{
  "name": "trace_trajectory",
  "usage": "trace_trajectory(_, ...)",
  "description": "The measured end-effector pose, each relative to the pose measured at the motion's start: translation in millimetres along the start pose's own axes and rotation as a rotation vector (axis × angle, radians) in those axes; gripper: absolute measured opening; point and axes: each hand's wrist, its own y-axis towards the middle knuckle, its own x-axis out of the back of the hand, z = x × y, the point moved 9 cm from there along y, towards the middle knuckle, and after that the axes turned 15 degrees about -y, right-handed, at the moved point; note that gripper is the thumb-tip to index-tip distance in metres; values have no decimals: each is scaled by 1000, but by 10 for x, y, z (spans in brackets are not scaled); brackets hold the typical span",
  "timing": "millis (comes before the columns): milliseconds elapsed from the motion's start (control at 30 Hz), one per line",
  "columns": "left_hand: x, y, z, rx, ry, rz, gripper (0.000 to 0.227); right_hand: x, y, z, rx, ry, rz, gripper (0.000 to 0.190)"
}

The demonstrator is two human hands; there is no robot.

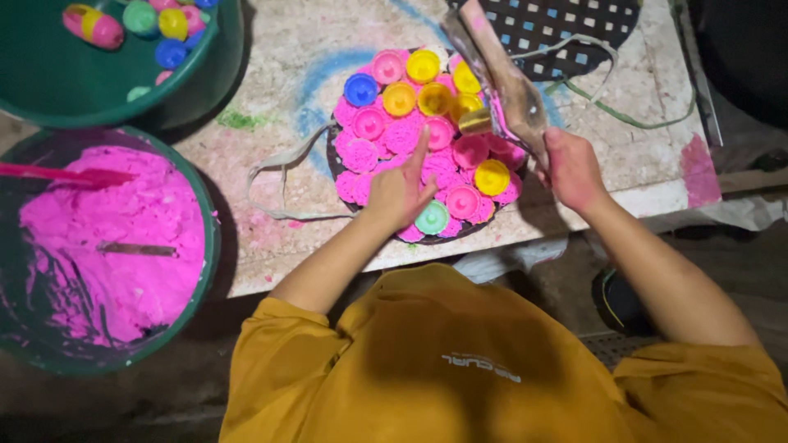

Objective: The person scoops pink paste from a green basin using a wooden mold and presses it into small plastic molds arranged in a basket. They repeatedly fill the molds, close the wooden press, and release the shaped pink items into the basket.

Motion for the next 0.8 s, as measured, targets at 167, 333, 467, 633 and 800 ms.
trace_trajectory(167,748,-34,-804,-244,151,-175,55,62,-89,597,163,-167,46,42)
trace_trajectory(333,1211,-536,-1992,-559,-244,18,27,66,-803,1998,769,-417,174,51)
trace_trajectory(467,1357,-1086,-2317,-307,-652,335,21,132,-1235,3214,1349,-475,273,52)
trace_trajectory(633,1302,-1527,-1896,101,-557,707,19,-278,-1239,3899,1782,-495,477,55)
trace_trajectory(800,2020,-2353,-1652,123,-208,453,35,-1070,-1471,4027,1220,-217,1336,43)
